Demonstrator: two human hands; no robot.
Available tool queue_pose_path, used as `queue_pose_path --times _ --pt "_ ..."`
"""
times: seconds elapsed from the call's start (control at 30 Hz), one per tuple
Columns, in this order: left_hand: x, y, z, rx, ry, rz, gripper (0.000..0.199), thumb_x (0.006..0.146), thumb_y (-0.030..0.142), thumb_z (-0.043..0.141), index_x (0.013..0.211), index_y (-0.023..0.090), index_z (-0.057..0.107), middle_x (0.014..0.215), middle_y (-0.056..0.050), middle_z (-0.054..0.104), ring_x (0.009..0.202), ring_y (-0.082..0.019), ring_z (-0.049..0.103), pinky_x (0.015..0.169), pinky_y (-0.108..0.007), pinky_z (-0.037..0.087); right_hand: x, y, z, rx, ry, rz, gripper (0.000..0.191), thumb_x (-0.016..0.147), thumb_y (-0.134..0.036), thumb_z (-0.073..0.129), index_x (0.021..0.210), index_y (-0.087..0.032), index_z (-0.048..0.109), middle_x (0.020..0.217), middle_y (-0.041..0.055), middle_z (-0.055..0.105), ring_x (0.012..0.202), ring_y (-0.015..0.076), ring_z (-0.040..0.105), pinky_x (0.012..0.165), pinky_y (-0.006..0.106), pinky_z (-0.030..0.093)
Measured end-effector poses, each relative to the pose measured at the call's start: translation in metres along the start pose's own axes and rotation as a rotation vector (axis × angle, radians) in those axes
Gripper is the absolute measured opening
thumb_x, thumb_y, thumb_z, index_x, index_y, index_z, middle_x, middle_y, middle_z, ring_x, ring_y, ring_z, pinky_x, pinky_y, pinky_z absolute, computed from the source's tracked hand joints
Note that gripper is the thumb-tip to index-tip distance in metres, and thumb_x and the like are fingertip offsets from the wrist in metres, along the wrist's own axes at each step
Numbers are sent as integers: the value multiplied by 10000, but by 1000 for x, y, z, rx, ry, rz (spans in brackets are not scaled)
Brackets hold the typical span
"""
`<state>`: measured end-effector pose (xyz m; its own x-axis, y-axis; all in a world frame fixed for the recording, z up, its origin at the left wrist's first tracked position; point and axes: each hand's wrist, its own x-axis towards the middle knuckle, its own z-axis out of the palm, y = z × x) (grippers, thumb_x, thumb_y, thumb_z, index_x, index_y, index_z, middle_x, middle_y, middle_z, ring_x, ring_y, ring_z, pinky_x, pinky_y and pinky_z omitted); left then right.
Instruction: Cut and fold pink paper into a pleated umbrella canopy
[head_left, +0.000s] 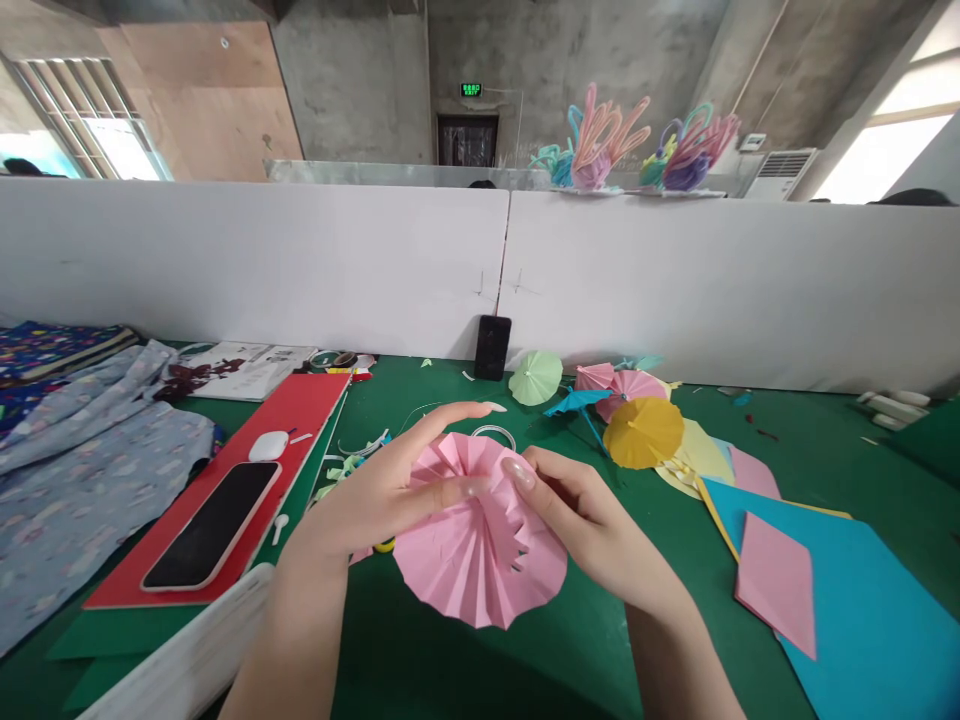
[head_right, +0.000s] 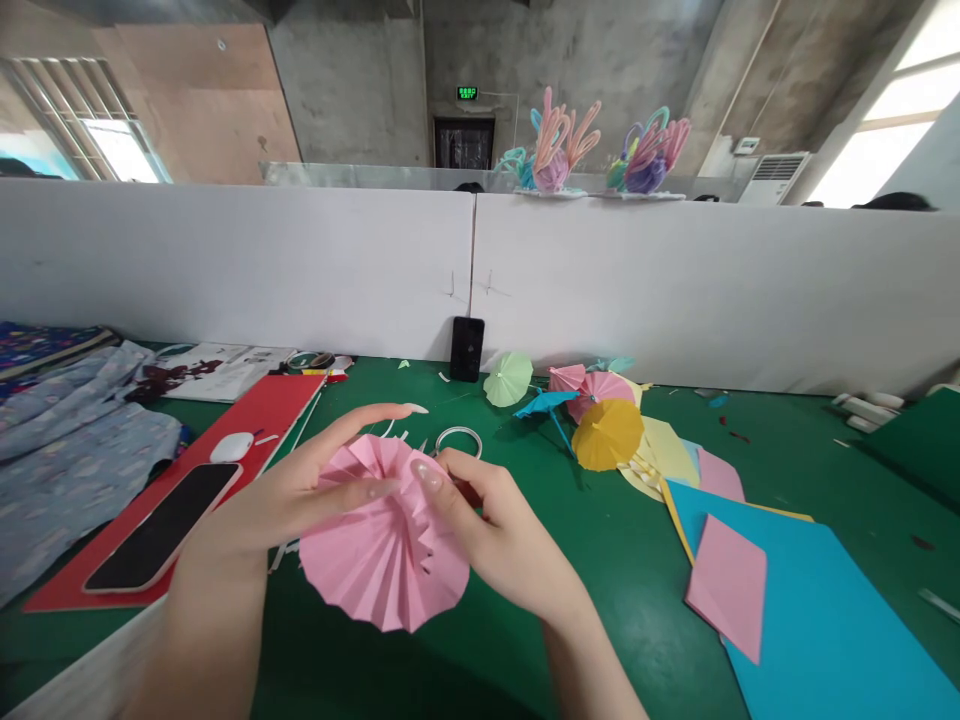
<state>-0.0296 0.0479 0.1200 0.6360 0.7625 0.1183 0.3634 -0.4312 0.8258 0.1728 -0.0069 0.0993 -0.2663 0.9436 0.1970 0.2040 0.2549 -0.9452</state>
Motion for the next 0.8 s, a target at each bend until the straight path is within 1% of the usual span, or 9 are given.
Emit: queue_pose_path --times 0.1,0.2,0.27,0.33,0.37,0.43,0.53,0.63,0.8 --pt "0 3 1 20 14 6 570 790 411 679 1281 474 396 1407 91 425 1310 -201 391 1039 -319 399 2 -1 5 112 30 6 386 964 -410 399 650 -194 339 658 -45 274 598 111 230 535 251 246" --pt "-1 4 2 27 41 62 590 775 387 702 1273 479 399 1389 97 443 1292 -180 415 1044 -292 394 2 -2 7 210 37 16 391 953 -419 425 644 -190 360 645 -49 263 586 106 225 525 250 234" --pt "-2 5 2 23 49 90 593 777 368 705 1272 478 399 1382 100 447 1283 -168 423 1043 -269 391 2 -3 7 260 29 35 344 942 -415 458 689 -183 438 642 -50 313 572 96 266 518 242 243" --pt "-3 5 2 16 50 91 590 782 358 702 1276 472 400 1379 95 449 1278 -167 428 1030 -259 403 1 -3 6 306 17 50 278 932 -398 492 767 -175 513 665 -40 405 580 89 342 530 229 282" --pt "-4 5 2 12 46 87 587 785 356 699 1278 469 402 1378 91 450 1276 -170 432 1021 -258 412 1 -3 5 328 10 54 257 929 -387 503 791 -172 534 679 -32 443 590 88 377 541 224 304" --pt "-4 6 2 5 43 80 584 786 355 697 1280 464 406 1375 83 453 1271 -180 439 1004 -262 429 1 -3 4 373 -9 61 259 930 -374 509 781 -166 548 677 -25 474 593 84 411 545 214 327" --pt "-5 7 2 7 45 71 584 780 360 700 1284 446 419 1375 64 458 1277 -204 432 1001 -290 433 1 -2 5 457 -39 79 258 928 -365 516 771 -164 554 659 -28 477 556 73 408 513 199 326" --pt "-6 10 1 6 42 38 572 777 374 696 1285 410 437 1372 34 467 1259 -225 447 1001 -327 430 2 0 7 538 -59 93 234 919 -361 536 801 -161 566 689 -22 495 567 68 419 530 192 334" --pt "-7 13 0 -8 49 10 537 769 379 705 1251 413 470 1337 41 497 1221 -215 476 1004 -329 418 2 2 8 595 -57 114 237 887 -375 581 785 -160 580 650 -37 425 556 72 380 530 196 321"
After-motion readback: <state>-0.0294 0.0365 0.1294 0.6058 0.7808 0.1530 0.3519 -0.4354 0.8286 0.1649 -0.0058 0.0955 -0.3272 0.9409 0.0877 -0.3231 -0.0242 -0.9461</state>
